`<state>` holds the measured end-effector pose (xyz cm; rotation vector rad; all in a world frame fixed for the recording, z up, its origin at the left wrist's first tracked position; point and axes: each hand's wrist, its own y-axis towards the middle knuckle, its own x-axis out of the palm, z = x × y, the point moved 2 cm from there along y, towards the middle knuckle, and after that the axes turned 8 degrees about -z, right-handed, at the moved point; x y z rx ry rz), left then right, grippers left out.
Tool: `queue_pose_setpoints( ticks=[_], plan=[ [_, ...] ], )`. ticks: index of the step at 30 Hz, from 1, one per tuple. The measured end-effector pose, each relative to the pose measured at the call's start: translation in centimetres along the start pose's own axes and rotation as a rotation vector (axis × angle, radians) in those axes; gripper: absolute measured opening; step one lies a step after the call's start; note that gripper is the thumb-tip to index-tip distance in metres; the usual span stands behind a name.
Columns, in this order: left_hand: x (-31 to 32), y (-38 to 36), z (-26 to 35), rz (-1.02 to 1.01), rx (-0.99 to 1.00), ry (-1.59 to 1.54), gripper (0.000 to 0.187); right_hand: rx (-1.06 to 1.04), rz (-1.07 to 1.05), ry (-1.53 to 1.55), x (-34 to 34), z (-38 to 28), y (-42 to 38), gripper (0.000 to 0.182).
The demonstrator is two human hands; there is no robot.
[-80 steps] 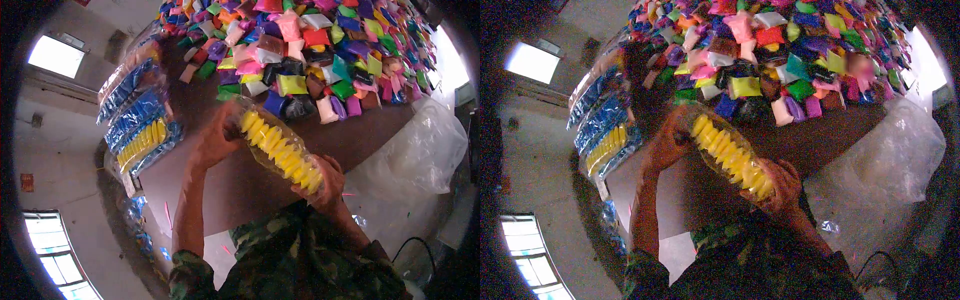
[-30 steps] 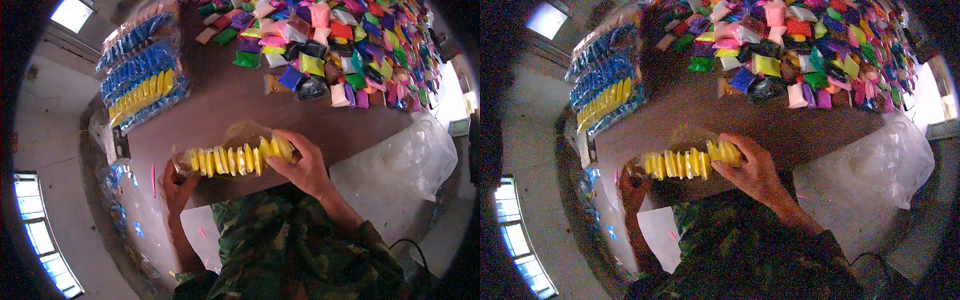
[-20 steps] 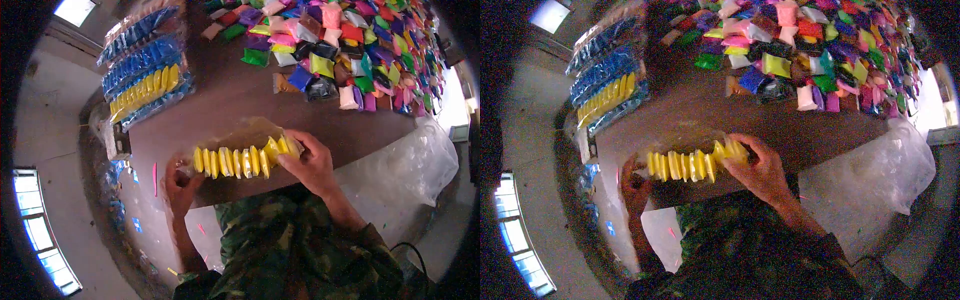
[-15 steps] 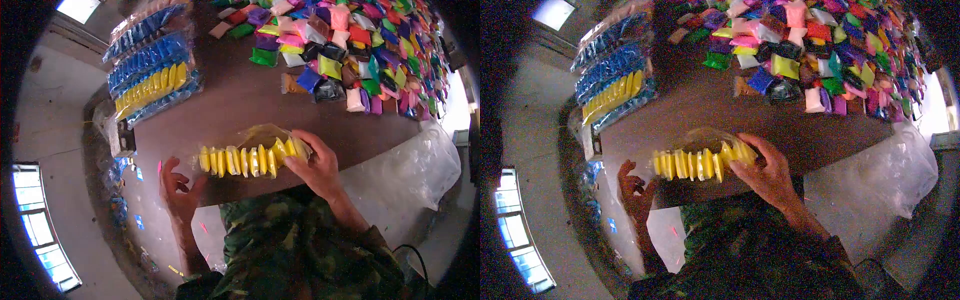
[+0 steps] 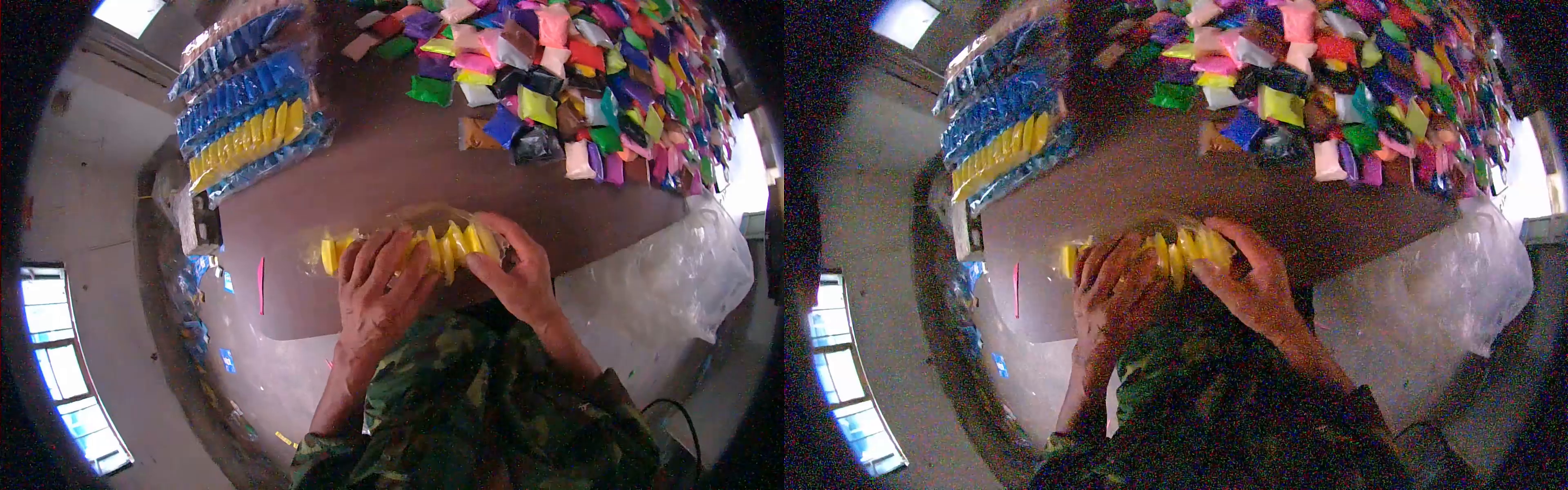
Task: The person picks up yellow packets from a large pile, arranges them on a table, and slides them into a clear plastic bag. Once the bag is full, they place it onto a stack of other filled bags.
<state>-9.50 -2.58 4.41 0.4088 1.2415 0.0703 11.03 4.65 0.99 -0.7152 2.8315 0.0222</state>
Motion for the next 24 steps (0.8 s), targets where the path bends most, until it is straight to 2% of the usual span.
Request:
queue_pose_setpoints(
  ticks=[5, 8, 11, 17, 20, 24],
  plan=[
    [0.7, -0.5, -0.5, -0.022, 0.006, -0.022, 0.047, -0.012, 0.003, 0.005, -0.1, 0.3, -0.2, 0.049],
    [-0.4, -0.1, 0.4, -0.059, -0.09, -0.107, 0.055, 0.011, -0.012, 0.012, -0.3, 0.2, -0.2, 0.048],
    [-0.2, 0.0, 0.8, -0.079, -0.059, -0.043, 0.062, 0.008, -0.036, 0.036, 0.0, 0.3, -0.2, 0.046],
    [0.8, 0.4, 1.0, -0.082, -0.004, 0.137, 0.057, -0.039, 0.0, 0.039, -0.2, 0.0, -0.2, 0.032],
    [1.3, 0.1, 0.9, -0.081, -0.084, 0.047, 0.049, -0.05, 0.066, -0.031, -0.2, -0.6, -0.1, 0.027],
    [0.7, 0.6, 1.0, -0.116, -0.094, 0.004, 0.044, -0.107, 0.113, -0.105, 0.0, -0.6, -0.1, 0.026]
  ],
)
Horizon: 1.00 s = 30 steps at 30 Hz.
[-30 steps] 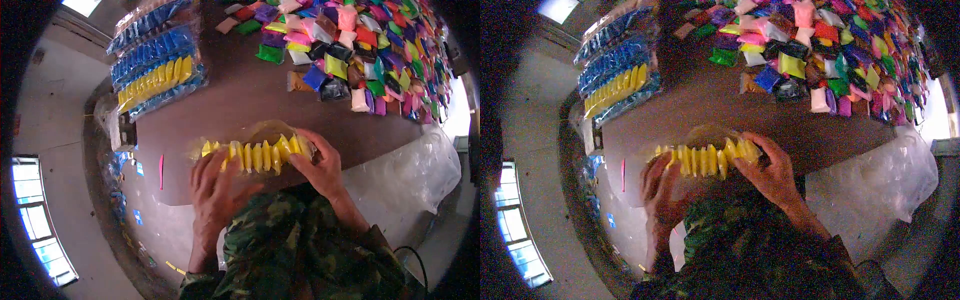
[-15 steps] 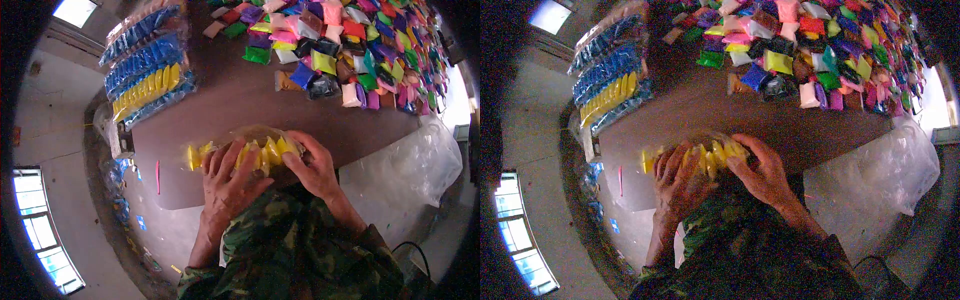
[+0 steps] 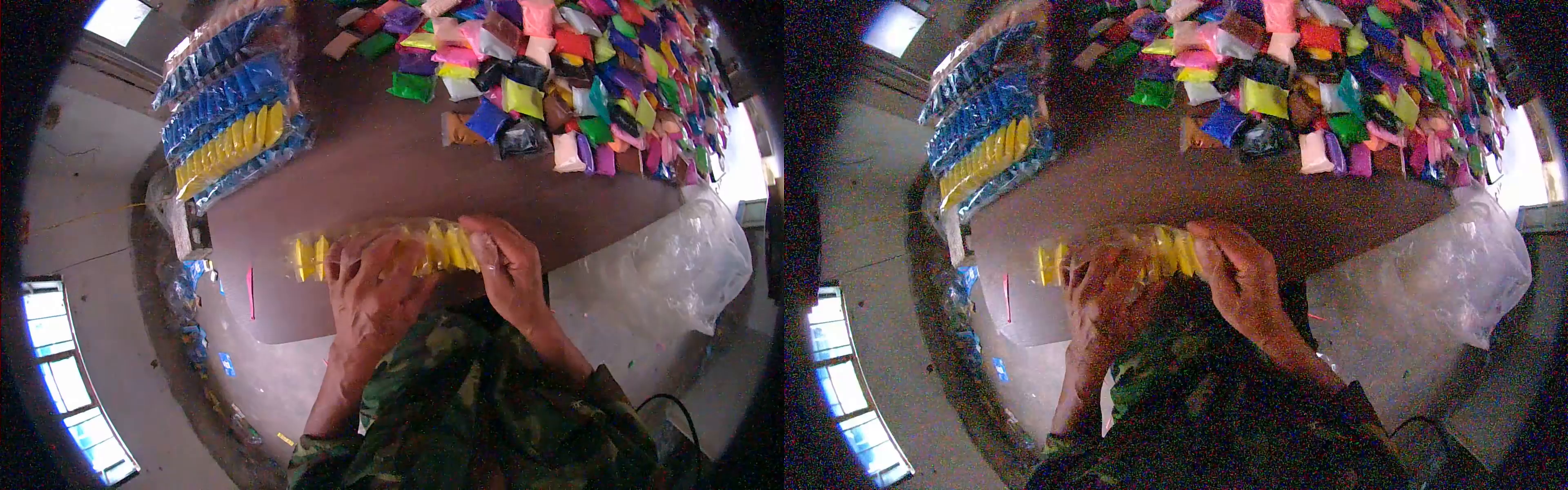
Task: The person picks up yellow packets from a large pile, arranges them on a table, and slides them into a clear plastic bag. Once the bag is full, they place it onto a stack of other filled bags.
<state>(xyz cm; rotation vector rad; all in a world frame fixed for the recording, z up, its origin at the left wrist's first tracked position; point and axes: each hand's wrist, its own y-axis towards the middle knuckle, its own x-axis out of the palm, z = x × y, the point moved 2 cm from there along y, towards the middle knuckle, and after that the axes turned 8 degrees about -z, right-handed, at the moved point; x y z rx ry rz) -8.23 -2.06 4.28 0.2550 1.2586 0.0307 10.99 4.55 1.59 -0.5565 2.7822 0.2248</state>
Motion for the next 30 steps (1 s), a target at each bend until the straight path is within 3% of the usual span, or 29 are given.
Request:
queue_pose_setpoints(
  ticks=[7, 10, 16, 17, 20, 22, 23, 24, 26, 28, 30],
  plan=[
    [0.0, 0.3, 0.1, -0.016, -0.022, 0.003, 0.049, -0.01, -0.006, 0.058, 0.1, 1.0, -0.8, 0.031],
    [-0.3, 0.1, 0.0, 0.015, 0.001, -0.015, 0.053, -0.023, -0.099, 0.079, -0.4, 1.0, -1.2, 0.051],
    [-1.4, -2.9, -0.6, 0.179, 0.143, -0.053, 0.053, -0.057, -0.274, -0.173, -1.3, 0.1, -1.1, 0.094],
    [-1.7, -4.2, -1.2, 0.203, 0.18, -0.05, 0.053, -0.046, -0.276, -0.192, -1.2, 0.3, -1.1, 0.094],
    [-2.5, -7.3, -3.9, 0.274, 0.026, -0.097, 0.052, -0.036, -0.264, -0.222, -0.7, 0.9, -1.2, 0.093],
    [-2.8, -9.1, -6.5, 0.288, -0.319, -0.09, 0.056, -0.063, -0.23, -0.223, -0.6, 1.0, -1.2, 0.091],
    [-2.6, -9.6, -8.2, 0.319, -0.401, -0.091, 0.063, -0.078, -0.222, -0.22, -0.4, 1.0, -1.1, 0.089],
    [-2.7, -10.1, -9.9, 0.262, -0.535, -0.153, 0.083, -0.093, -0.214, -0.219, -0.3, 0.9, -1.0, 0.087],
    [-2.9, -9.3, -11.5, 0.269, -0.554, -0.352, 0.102, -0.164, -0.194, -0.227, -0.2, 0.7, -0.7, 0.08],
    [-3.1, -8.4, -12.9, 0.196, -0.47, -0.378, 0.11, -0.274, -0.165, -0.242, -0.1, 0.6, -0.5, 0.072],
    [-3.0, -7.4, -13.4, 0.141, -0.397, -0.425, 0.11, -0.205, -0.172, -0.103, 0.0, 1.0, -0.6, 0.066]
  ],
)
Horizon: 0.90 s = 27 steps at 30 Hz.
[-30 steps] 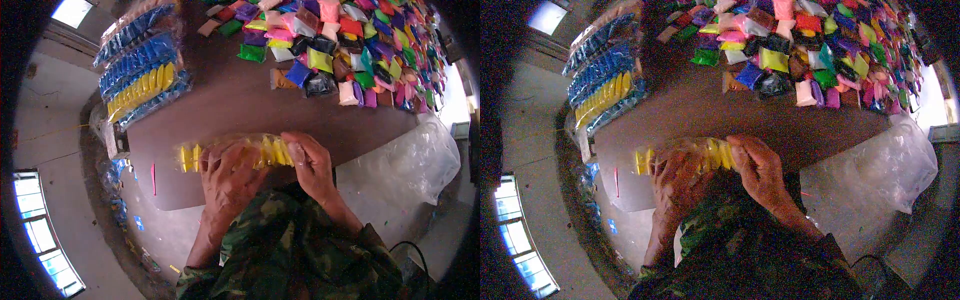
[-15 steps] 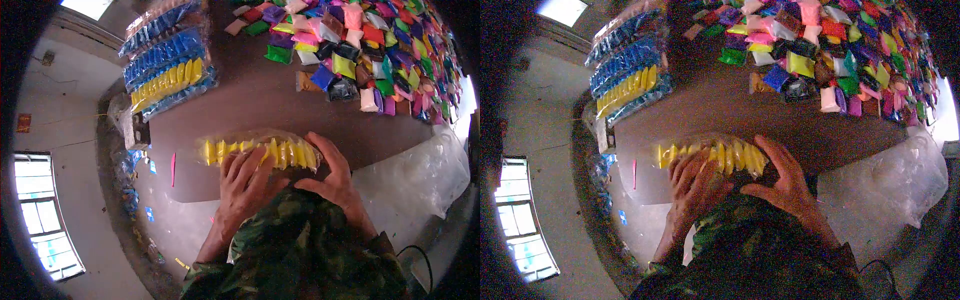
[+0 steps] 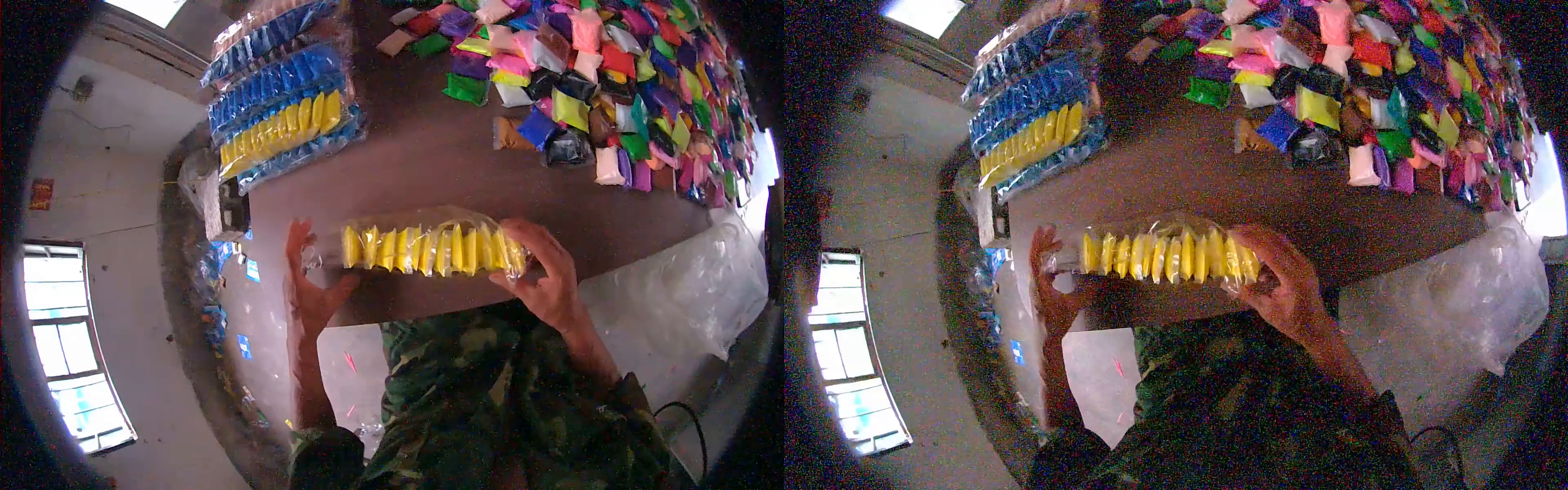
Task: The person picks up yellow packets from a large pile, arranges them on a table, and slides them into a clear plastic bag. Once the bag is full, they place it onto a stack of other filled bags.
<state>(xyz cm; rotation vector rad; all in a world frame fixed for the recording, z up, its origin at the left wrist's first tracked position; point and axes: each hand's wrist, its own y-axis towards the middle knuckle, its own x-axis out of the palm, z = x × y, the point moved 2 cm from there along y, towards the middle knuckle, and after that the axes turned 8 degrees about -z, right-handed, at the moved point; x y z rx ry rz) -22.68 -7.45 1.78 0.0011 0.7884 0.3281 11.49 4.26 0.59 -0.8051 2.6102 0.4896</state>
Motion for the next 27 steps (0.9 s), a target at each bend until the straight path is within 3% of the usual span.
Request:
queue_pose_setpoints(
  ticks=[2, 8, 11, 14, 20, 27],
  plan=[
    [-0.2, 1.1, 0.4, -0.056, 0.048, -0.056, 0.101, -0.002, 0.014, 0.036, 0.0, 0.2, 0.1, 0.061],
    [-0.2, 2.0, 0.5, -0.164, -0.092, -0.061, 0.055, -0.071, 0.068, -0.049, -0.3, 0.6, 0.7, 0.053],
    [-1.0, 2.2, 2.5, -0.169, 0.067, 0.026, 0.048, -0.016, 0.058, 0.023, -0.4, 0.8, 0.6, 0.044],
    [-0.6, 1.2, 2.3, -0.094, 0.122, -0.132, 0.042, 0.037, 0.012, 0.091, -0.7, 1.0, 0.6, 0.035],
    [-0.4, -1.3, 1.5, -0.234, -0.352, -0.24, 0.034, 0.087, -0.026, 0.04, -0.8, 0.2, 1.6, 0.025],
    [-0.2, -0.9, 1.0, -0.231, -0.279, -0.22, 0.036, 0.163, -0.025, 0.127, -0.3, 0.5, 2.0, 0.02]
  ],
)
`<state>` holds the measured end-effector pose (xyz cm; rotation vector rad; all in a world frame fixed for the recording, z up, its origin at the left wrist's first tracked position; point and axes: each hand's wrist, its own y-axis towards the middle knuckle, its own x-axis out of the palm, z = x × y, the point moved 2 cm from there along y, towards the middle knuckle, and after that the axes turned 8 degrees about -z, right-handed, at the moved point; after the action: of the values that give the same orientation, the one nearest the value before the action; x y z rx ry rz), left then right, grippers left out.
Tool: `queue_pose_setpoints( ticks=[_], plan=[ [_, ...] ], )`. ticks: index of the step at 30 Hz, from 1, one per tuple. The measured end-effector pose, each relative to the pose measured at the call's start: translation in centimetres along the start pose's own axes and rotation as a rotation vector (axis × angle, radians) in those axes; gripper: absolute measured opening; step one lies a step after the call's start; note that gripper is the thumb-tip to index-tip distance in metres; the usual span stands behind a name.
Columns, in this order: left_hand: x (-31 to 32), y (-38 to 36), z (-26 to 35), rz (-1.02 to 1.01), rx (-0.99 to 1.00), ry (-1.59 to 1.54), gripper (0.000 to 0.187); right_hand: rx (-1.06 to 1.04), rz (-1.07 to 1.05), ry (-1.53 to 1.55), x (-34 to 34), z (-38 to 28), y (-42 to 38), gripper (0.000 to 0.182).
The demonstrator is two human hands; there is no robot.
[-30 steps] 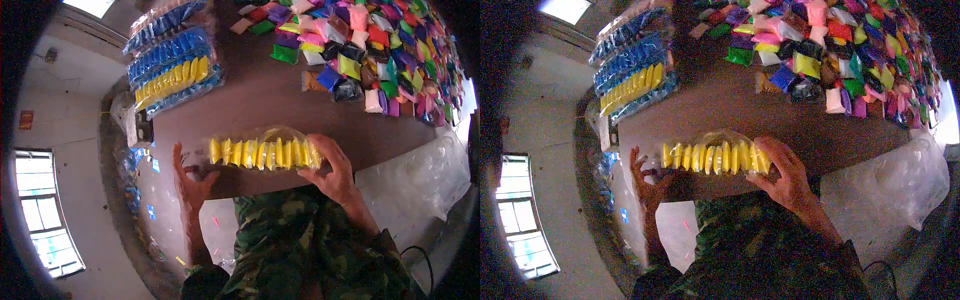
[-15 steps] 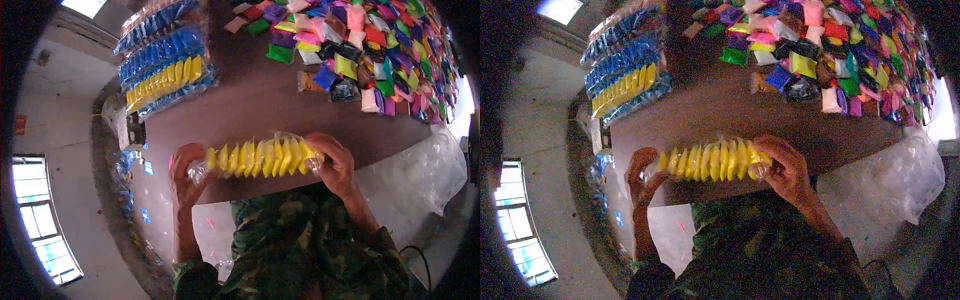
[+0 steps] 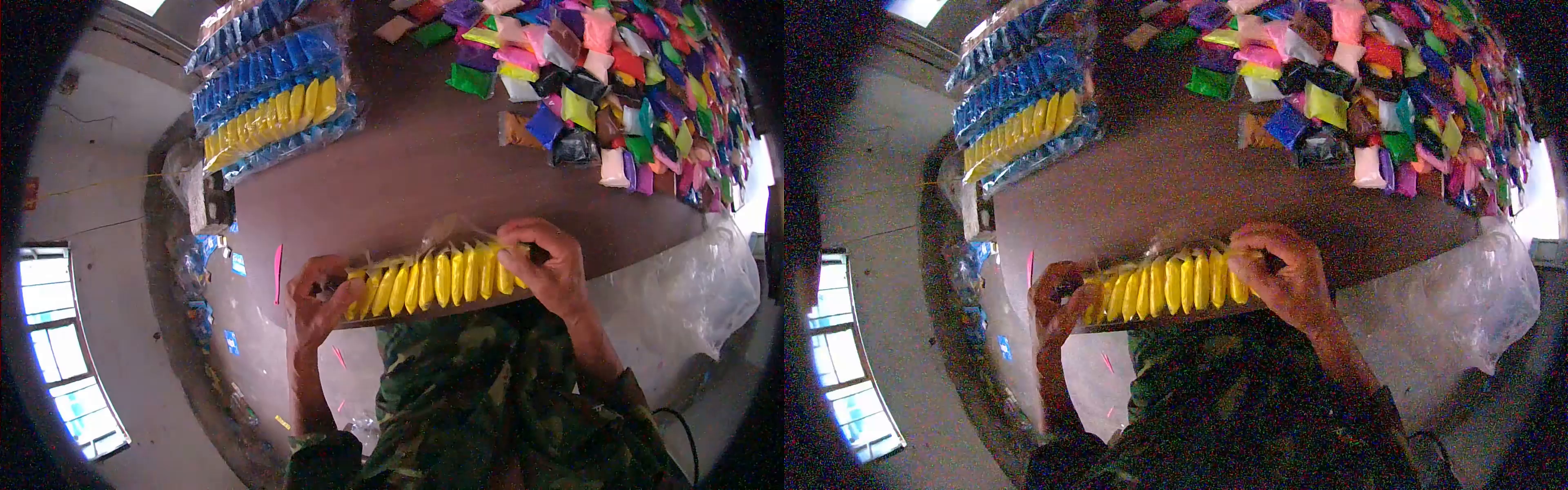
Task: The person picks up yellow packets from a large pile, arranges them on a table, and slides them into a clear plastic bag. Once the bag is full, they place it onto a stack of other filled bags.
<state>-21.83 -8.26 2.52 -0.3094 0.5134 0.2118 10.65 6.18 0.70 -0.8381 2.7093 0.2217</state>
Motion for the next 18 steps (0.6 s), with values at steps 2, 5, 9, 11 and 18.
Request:
queue_pose_setpoints(
  ticks=[2, 5, 9, 11, 18],
  plan=[
    [0.2, 0.2, 0.2, 0.027, 0.095, -0.092, 0.032, 0.028, 0.004, 0.05, 0.2, -0.2, 0.1, 0.018],
    [0.2, 0.2, -0.6, 0.052, 0.201, -0.086, 0.028, 0.022, 0.03, 0.068, 0.5, -0.4, 0.1, 0.017],
    [0.0, -0.4, -0.5, 0.09, 0.211, 0.092, 0.03, -0.015, 0.068, -0.011, 0.7, -0.5, 0.2, 0.017],
    [0.4, -0.4, 0.0, 0.115, 0.234, 0.118, 0.03, -0.008, 0.058, -0.036, 0.7, -1.1, 0.3, 0.019],
    [0.1, -0.1, -0.4, 0.141, 0.412, 0.161, 0.028, -0.16, -0.004, -0.118, 0.7, 0.2, 0.4, 0.016]
  ],
)
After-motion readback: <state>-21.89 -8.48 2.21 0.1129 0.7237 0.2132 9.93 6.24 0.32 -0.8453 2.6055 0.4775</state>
